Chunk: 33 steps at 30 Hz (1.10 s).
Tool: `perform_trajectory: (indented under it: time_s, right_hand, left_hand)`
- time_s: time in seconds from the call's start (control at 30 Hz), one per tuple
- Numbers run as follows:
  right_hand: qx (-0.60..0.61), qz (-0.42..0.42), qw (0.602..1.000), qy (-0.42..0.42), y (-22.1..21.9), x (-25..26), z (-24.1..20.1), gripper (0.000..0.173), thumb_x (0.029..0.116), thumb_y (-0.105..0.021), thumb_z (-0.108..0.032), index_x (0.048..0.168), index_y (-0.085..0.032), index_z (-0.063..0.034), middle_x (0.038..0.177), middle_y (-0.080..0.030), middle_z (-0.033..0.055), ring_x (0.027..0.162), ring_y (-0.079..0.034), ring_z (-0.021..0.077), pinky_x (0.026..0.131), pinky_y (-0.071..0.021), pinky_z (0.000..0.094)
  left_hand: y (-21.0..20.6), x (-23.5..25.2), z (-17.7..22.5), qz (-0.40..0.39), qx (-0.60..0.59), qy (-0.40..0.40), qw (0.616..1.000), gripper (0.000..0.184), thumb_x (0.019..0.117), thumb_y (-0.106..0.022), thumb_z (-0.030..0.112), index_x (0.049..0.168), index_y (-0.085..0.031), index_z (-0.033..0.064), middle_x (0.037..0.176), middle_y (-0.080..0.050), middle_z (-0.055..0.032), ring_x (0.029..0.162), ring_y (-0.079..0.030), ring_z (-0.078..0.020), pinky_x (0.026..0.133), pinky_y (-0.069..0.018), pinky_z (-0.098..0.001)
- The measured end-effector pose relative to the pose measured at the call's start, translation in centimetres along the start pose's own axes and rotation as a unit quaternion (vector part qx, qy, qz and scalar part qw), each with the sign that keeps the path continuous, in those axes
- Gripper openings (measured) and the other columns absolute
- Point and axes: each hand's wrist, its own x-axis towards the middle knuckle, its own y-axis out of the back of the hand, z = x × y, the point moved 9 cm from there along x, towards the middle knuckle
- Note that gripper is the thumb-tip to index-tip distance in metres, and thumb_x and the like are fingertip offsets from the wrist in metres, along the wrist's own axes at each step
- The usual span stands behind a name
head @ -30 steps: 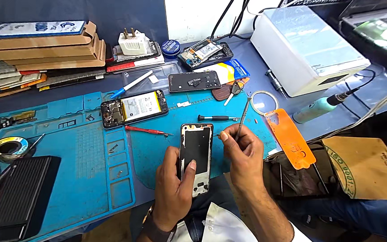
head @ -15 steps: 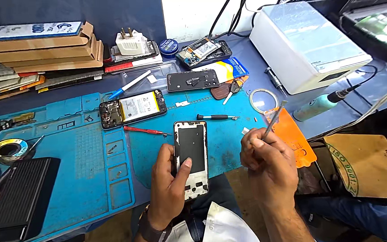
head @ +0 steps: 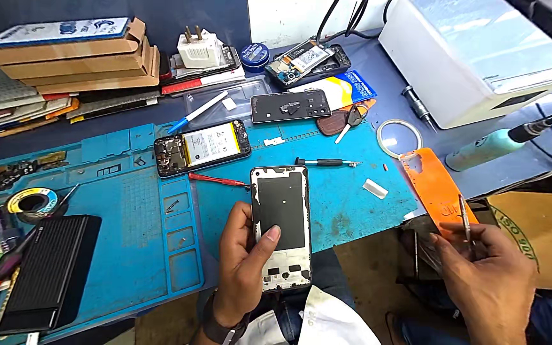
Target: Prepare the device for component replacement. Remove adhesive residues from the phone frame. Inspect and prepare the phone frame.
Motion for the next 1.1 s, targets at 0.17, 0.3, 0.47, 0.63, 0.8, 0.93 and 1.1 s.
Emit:
perform_trajectory:
  time_s: [0.17, 0.3, 0.47, 0.63, 0.8, 0.93, 1.1]
  right_hand:
    - [0.18, -0.006, 0.982, 0.05, -2.3, -0.7, -6.0, 0.012, 0.0933, -0.071, -0.022, 0.094, -0.072, -0.0101, 0.082, -0.064, -0.0043, 0.063, -0.055, 0.0017, 0.053, -0.0456, 0.0185]
    - [0.332, -0.114, 0.933, 0.076, -6.4, -1.9, -12.3, 0.023, 0.0915, -0.073, -0.017, 0.114, -0.075, -0.0137, 0.089, -0.068, -0.0057, 0.058, -0.052, 0.0039, 0.049, -0.0439, 0.0193]
    - [0.34, -0.117, 0.927, 0.109, -8.5, -2.5, -16.8, 0.017, 0.0887, -0.08, -0.023, 0.104, -0.08, -0.0151, 0.081, -0.067, -0.0083, 0.051, -0.046, 0.0018, 0.041, -0.035, 0.0177]
    - [0.245, -0.044, 0.954, 0.169, -8.0, -2.3, -17.5, 0.009, 0.0926, -0.073, -0.019, 0.091, -0.08, -0.0144, 0.076, -0.066, -0.0093, 0.054, -0.049, -0.0023, 0.044, -0.0378, 0.0165]
    - [0.157, 0.003, 0.966, 0.206, -7.7, -2.6, -17.8, 0.011, 0.0891, -0.065, -0.018, 0.085, -0.074, -0.0128, 0.074, -0.062, -0.0071, 0.057, -0.05, 0.0, 0.047, -0.0393, 0.0188]
    - [0.249, -0.074, 0.958, 0.122, -8.6, -2.0, -16.8, 0.005, 0.0906, -0.067, -0.019, 0.088, -0.069, -0.0162, 0.069, -0.056, -0.0091, 0.049, -0.043, 0.0007, 0.04, -0.0343, 0.0174]
    - [0.4, -0.127, 0.904, 0.075, -7.9, -1.2, -15.1, 0.012, 0.1009, -0.06, -0.02, 0.092, -0.065, -0.0142, 0.065, -0.051, -0.0069, 0.047, -0.04, 0.0023, 0.042, -0.0344, 0.0169]
  left_hand:
    - [0.0, -0.1, 0.2, -0.006, 0.006, -0.019, 1.0, 0.015, 0.0983, -0.052, 0.007, 0.113, -0.054, 0.0099, 0.096, -0.068, -0.0044, 0.086, -0.071, -0.0112, 0.074, -0.0623, -0.0266]
    - [-0.2, -0.3, 0.3, -0.007, 0.031, -0.036, 0.999, 0.014, 0.0985, -0.054, 0.008, 0.112, -0.054, 0.0114, 0.094, -0.068, -0.0015, 0.084, -0.07, -0.009, 0.073, -0.0616, -0.0244]
    - [-0.1, -0.5, 0.3, -0.003, 0.065, -0.046, 0.997, 0.015, 0.0977, -0.053, 0.008, 0.112, -0.053, 0.0109, 0.093, -0.067, -0.0018, 0.081, -0.069, -0.0093, 0.068, -0.0602, -0.0232]
    - [-0.5, -0.6, 0.4, -0.017, 0.104, -0.072, 0.992, 0.013, 0.0991, -0.054, 0.01, 0.112, -0.053, 0.0111, 0.09, -0.066, -0.0006, 0.078, -0.068, -0.0088, 0.066, -0.0588, -0.0223]
    - [-1.1, -0.7, 0.1, -0.029, 0.141, -0.081, 0.986, 0.015, 0.0997, -0.056, 0.015, 0.114, -0.053, 0.0098, 0.091, -0.066, -0.0006, 0.078, -0.068, -0.0102, 0.065, -0.0593, -0.0248]
    - [-0.7, -0.4, 0.1, -0.022, 0.116, -0.05, 0.992, 0.013, 0.0985, -0.056, 0.014, 0.111, -0.053, 0.0101, 0.089, -0.066, -0.0014, 0.077, -0.068, -0.0101, 0.064, -0.0587, -0.0237]
    - [-0.3, 0.0, 0.1, -0.022, 0.031, -0.002, 0.999, 0.014, 0.099, -0.052, 0.008, 0.113, -0.054, 0.009, 0.096, -0.069, -0.0044, 0.085, -0.071, -0.0112, 0.073, -0.0619, -0.0257]
